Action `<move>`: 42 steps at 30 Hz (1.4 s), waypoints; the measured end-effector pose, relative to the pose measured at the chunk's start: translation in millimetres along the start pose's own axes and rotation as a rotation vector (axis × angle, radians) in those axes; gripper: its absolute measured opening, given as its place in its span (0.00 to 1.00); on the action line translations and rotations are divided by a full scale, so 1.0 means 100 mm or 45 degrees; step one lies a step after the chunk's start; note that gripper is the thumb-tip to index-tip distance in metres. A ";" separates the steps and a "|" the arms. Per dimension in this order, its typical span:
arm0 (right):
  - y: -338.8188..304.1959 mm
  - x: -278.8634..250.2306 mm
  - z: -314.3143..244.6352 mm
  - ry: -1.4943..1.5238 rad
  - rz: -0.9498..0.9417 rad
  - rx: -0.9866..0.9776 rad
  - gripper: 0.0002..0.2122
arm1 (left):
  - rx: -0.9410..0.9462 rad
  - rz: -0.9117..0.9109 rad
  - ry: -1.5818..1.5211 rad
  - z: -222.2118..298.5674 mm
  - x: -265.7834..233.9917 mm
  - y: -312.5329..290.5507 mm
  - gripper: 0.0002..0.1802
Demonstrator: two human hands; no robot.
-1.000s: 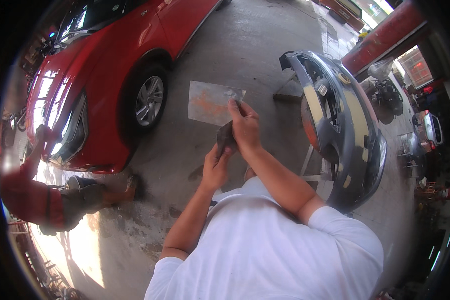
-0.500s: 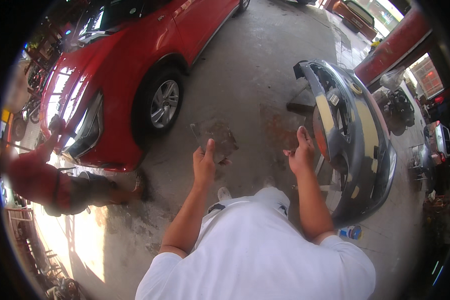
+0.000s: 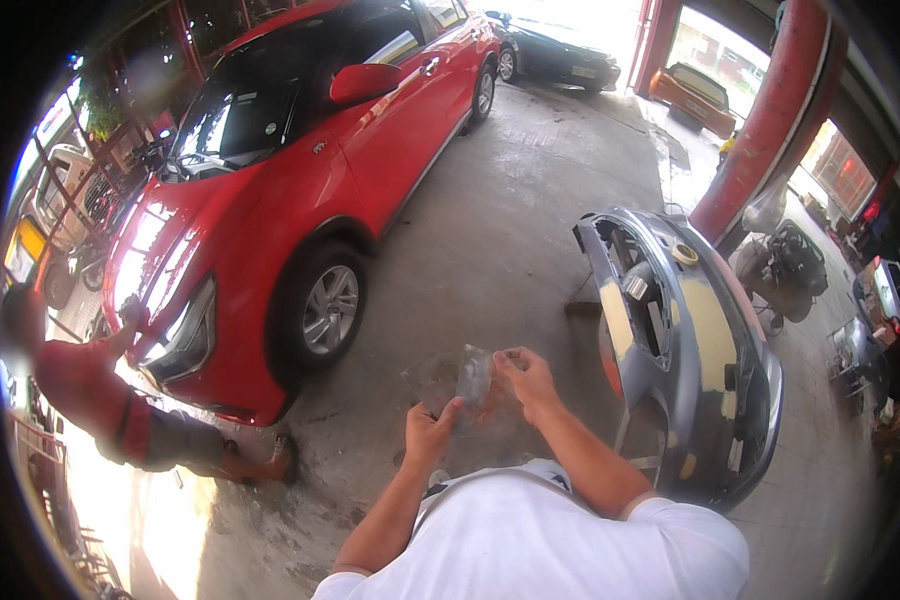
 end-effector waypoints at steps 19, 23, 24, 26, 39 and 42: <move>-0.24 0.09 -0.41 0.069 -0.248 -0.179 0.23 | 0.429 0.687 -0.031 0.41 0.21 -0.40 0.22; -0.33 0.29 -0.44 -0.053 -0.251 -0.184 0.23 | 0.762 0.786 0.125 0.59 0.11 -0.56 0.27; -0.35 0.35 -0.43 -0.045 -0.252 -0.195 0.23 | 0.845 0.824 0.176 0.64 0.08 -0.59 0.29; -0.40 0.45 -0.42 -0.031 -0.279 -0.230 0.22 | 0.951 0.842 0.189 0.72 0.01 -0.62 0.30; -0.58 0.89 -0.47 -0.531 -0.325 -0.856 0.40 | 0.648 0.285 0.082 0.71 -0.57 -0.52 0.32; -0.61 0.95 -0.33 -0.605 -0.366 -0.839 0.44 | 0.574 0.067 0.142 0.60 -0.72 -0.42 0.31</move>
Point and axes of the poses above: each hand's wrist, its own y-axis towards the middle knuckle, its own x-axis out of the palm, z = x × y, the point moved 7 cm from there along y, towards the middle knuckle, and after that the axes turned 10 degrees about z, right-handed, at the moved point
